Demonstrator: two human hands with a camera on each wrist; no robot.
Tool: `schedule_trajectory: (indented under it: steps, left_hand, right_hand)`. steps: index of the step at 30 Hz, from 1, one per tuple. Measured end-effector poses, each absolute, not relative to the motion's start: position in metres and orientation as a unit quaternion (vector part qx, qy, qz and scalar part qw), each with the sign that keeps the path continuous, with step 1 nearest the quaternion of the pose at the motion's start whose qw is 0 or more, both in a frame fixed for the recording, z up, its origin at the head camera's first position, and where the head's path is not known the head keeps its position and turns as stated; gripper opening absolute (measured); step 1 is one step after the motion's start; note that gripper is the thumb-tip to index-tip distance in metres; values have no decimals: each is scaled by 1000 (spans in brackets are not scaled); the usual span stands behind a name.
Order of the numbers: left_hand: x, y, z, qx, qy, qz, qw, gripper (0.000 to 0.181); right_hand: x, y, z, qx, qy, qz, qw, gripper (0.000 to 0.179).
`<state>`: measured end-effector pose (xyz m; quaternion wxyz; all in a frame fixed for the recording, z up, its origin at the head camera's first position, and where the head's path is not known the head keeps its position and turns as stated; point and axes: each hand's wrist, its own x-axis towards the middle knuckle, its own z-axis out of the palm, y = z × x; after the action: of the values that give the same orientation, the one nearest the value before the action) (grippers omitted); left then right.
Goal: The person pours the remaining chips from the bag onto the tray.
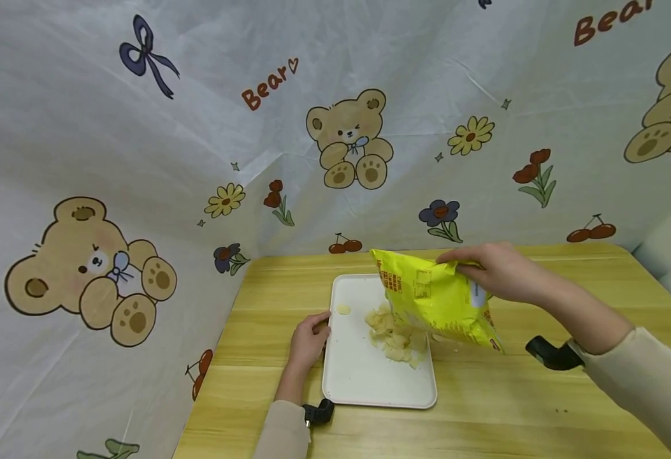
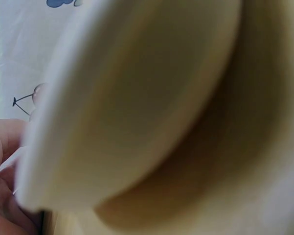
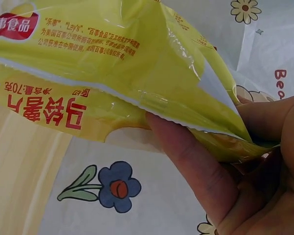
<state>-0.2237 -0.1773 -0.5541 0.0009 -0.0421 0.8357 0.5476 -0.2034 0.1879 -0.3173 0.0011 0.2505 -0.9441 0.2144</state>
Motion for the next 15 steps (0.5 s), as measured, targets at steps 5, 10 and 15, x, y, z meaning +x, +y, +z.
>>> schedule_trajectory:
  steps: [5,10,15]
  left_hand:
    - [-224,-177,-552,-48,833,550,5,37]
    - [-223,-177,-553,-43,834,551,6,37]
    - [-224,-177,-554,-45,831,554,11,37]
  right_hand:
    - [-206,184,-314,255,-942,217,2,32]
    - [-207,181,-312,257,-943,213,2,32]
    - [-208,178,-306,257,-941,220,-8,33]
